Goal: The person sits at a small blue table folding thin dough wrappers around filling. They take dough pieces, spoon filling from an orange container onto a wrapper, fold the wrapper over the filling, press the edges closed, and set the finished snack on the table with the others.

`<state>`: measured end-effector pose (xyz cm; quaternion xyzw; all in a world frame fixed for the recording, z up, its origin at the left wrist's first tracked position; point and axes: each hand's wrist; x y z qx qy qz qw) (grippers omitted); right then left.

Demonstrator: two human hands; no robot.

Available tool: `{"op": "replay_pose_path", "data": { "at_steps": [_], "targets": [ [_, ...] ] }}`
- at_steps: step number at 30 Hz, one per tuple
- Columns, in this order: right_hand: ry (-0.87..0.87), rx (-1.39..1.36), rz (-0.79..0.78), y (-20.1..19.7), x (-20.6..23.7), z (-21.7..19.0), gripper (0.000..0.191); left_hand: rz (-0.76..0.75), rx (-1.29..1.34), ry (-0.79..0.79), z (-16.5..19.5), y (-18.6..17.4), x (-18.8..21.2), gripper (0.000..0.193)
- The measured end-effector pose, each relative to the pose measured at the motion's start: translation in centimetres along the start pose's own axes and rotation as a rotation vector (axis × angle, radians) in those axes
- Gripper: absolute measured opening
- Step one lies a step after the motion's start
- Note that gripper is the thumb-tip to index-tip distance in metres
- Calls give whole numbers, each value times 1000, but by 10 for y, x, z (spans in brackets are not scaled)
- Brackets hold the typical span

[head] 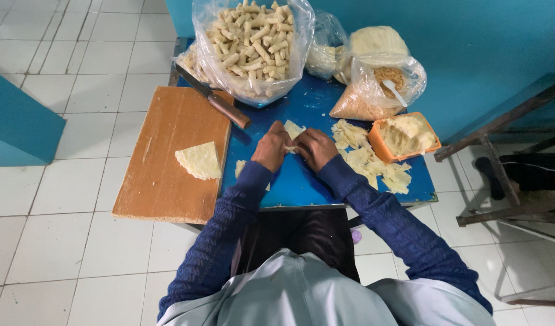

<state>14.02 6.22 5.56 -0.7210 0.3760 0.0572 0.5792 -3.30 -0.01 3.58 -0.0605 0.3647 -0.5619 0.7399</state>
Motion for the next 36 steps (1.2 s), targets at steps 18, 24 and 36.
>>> {"op": "replay_pose_path", "data": {
  "at_steps": [18, 24, 36],
  "targets": [
    [10, -65, -50, -8, -12, 1, 16, 6, -31, -102, 1, 0, -15, 10],
    [-117, 160, 29, 2, -13, 3, 15, -16, -34, -61, -1, -1, -5, 23],
    [-96, 159, 99, 7, -13, 2, 14, 114, -44, 106, 13, -5, 5, 30]
  ]
}}
Point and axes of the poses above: each hand's wrist, its own x-axis away from the middle knuckle, its own y-axis out of the palm, z = x × y, and after that the axes turned 2 degrees about x, right-handed
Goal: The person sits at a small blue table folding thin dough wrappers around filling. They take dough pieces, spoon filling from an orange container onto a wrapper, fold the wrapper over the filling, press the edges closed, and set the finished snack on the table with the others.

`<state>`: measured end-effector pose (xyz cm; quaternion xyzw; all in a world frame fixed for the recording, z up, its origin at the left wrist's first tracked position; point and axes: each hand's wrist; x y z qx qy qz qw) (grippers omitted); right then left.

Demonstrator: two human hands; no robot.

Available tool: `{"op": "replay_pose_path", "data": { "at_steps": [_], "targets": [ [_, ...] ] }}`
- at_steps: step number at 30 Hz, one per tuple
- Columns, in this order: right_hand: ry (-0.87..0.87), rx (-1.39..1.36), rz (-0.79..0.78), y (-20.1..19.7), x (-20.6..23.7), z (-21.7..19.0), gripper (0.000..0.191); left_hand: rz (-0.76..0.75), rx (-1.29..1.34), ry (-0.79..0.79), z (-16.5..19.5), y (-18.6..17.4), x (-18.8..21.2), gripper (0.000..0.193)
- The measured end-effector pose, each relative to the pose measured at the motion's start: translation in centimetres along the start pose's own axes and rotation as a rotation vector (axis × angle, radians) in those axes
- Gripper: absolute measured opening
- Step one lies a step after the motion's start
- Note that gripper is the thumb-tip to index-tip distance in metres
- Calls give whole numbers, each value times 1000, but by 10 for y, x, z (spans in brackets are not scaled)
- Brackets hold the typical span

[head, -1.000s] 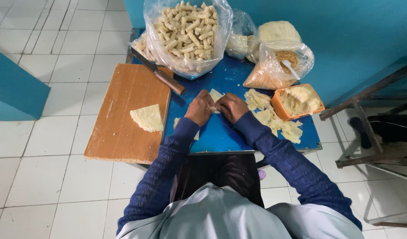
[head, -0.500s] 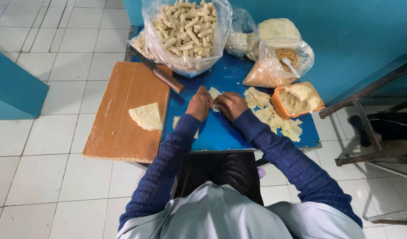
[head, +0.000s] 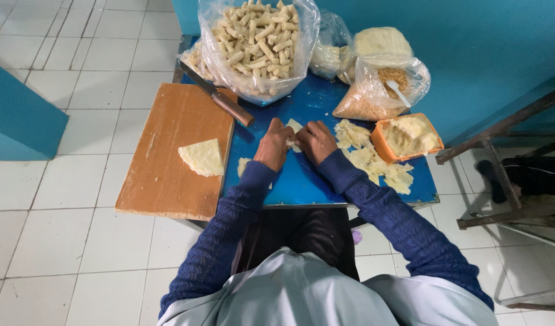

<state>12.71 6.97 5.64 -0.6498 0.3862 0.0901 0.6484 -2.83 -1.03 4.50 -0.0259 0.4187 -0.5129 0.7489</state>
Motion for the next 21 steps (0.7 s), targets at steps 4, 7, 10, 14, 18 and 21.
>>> {"op": "replay_pose_path", "data": {
  "at_steps": [4, 7, 10, 14, 18, 21],
  "targets": [
    [53, -39, -18, 2, 0, 3, 11, -46, 16, -78, 4, -2, 3, 21],
    [70, -46, -12, 4, 0, 3, 11, -109, -8, -153, 4, -2, 7, 14],
    [72, -56, -19, 2, 0, 3, 8, -104, 32, -138, 4, -4, 10, 10],
    [54, -91, -14, 0, 2, 1, 8, -101, 51, -123, 3, -11, 8, 16],
    [38, -30, 3, 3, 2, 0, 6, -45, 16, -88, 7, -5, 4, 18],
    [4, 38, -3, 4, 3, 1, 8, -72, -77, -158, 6, 6, 3, 9]
  ]
}}
Point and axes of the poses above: each hand's wrist, its own x-axis away from the middle knuckle, its own y-axis out of the palm, z = x × y, and after that the axes turned 2 degrees about x, right-handed
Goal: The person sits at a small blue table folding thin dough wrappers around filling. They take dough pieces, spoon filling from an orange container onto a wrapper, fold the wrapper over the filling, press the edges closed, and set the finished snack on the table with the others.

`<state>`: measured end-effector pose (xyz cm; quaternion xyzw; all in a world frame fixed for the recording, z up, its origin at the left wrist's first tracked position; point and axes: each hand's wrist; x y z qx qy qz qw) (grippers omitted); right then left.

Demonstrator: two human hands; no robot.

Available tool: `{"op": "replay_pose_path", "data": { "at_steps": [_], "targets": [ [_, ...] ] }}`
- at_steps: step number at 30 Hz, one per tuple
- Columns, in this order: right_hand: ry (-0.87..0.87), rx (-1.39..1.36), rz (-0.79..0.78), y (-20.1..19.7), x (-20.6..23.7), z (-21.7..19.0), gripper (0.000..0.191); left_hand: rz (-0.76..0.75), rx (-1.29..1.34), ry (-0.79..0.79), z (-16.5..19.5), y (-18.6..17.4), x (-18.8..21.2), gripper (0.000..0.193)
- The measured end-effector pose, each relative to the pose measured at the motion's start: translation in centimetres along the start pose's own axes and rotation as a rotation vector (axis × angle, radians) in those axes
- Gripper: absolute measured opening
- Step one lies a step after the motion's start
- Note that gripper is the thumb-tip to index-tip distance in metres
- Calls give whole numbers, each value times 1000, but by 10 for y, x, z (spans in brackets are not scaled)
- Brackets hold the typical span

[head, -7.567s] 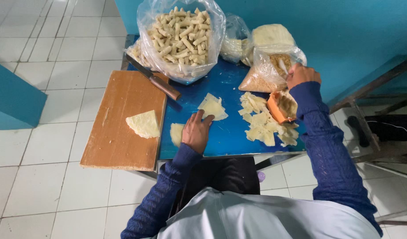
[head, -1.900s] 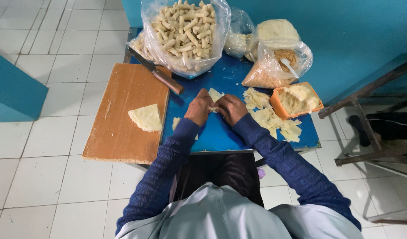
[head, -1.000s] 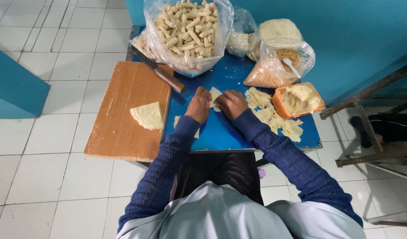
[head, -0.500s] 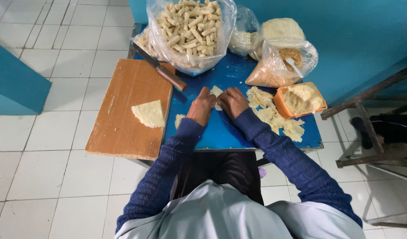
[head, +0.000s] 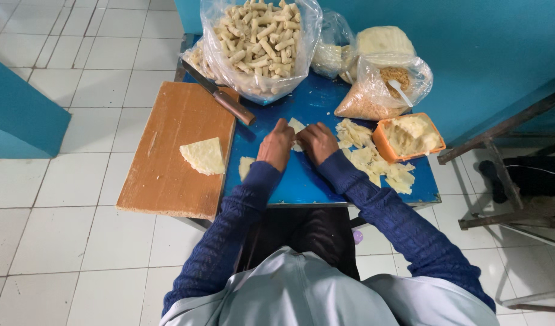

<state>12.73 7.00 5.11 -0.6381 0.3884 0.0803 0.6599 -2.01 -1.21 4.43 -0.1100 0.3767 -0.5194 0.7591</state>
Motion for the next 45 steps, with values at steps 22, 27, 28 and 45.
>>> {"op": "replay_pose_path", "data": {
  "at_steps": [22, 27, 28, 45],
  "targets": [
    [124, 307, -161, -8, -37, 1, 69, 118, -108, -142, -14, 11, 3, 38],
    [97, 36, -147, -13, -44, -2, 66, 99, -170, -222, -11, 11, -3, 40],
    [92, 0, -126, -12, -45, -2, 63, 91, -182, -229, -10, 11, -5, 41],
    [147, -906, 177, -102, -124, 88, 62, 71, -357, -253, -13, 17, -16, 31]
  ]
}}
Point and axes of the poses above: each hand's wrist, its own x-axis away from the middle knuckle, its own y-axis out of the palm, z = x × y, and after that the axes turned 2 degrees about x, right-handed
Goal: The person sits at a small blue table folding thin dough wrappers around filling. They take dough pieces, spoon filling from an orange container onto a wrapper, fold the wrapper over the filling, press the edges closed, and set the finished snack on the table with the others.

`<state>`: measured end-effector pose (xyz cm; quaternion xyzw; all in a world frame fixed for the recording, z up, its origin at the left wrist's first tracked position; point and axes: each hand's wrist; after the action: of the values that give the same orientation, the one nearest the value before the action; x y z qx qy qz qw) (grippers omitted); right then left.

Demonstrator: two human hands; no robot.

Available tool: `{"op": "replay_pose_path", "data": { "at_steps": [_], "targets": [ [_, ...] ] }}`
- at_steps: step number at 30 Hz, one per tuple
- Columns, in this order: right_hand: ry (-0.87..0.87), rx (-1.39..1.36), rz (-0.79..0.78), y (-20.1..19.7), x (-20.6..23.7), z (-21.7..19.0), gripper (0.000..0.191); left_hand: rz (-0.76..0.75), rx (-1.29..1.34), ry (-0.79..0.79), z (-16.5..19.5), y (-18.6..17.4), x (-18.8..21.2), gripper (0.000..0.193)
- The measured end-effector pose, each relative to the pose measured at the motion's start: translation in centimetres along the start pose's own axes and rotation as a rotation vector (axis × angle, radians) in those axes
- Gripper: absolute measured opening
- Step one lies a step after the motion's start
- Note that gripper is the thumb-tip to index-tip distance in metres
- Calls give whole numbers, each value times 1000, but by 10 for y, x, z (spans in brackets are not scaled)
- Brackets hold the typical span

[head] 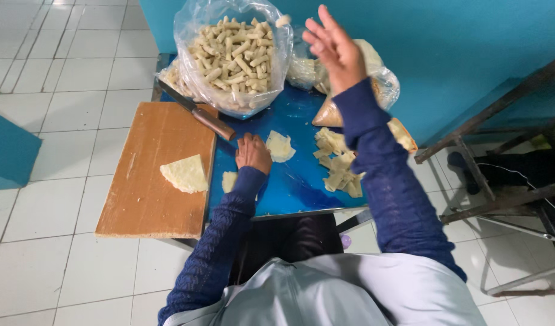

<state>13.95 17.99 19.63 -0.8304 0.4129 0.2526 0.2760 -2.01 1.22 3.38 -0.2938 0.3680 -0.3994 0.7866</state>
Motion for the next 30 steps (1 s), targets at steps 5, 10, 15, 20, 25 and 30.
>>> {"op": "replay_pose_path", "data": {
  "at_steps": [5, 10, 15, 20, 25, 30],
  "targets": [
    [123, 913, 189, -73, 48, -1, 16, 89, 46, 73, 5, 7, -1, 15],
    [453, 1387, 57, -93, 101, 14, 11, 22, 271, 59, 19, 9, -10, 15],
    [223, 1503, 83, -83, 120, 21, 11, 70, 569, 177, 31, 6, -15, 12],
    [188, 1533, 79, -92, 120, 18, 2, -171, 1152, 52, 36, 12, 5, 14],
    [208, 1408, 92, -99, 114, 26, 6, -196, 1075, 40, 18, 3, 56, 15],
    [279, 1095, 153, -113, 119, 32, 9, -45, 568, 193, 7, -17, 81, 34]
  ]
}}
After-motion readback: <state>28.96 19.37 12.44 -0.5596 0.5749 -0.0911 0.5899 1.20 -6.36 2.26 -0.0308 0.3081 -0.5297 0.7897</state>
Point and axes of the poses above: each hand's wrist, its own x-axis away from the middle knuckle, its own y-axis out of the palm, z = x × y, and after that the axes turned 2 degrees about x, right-handed
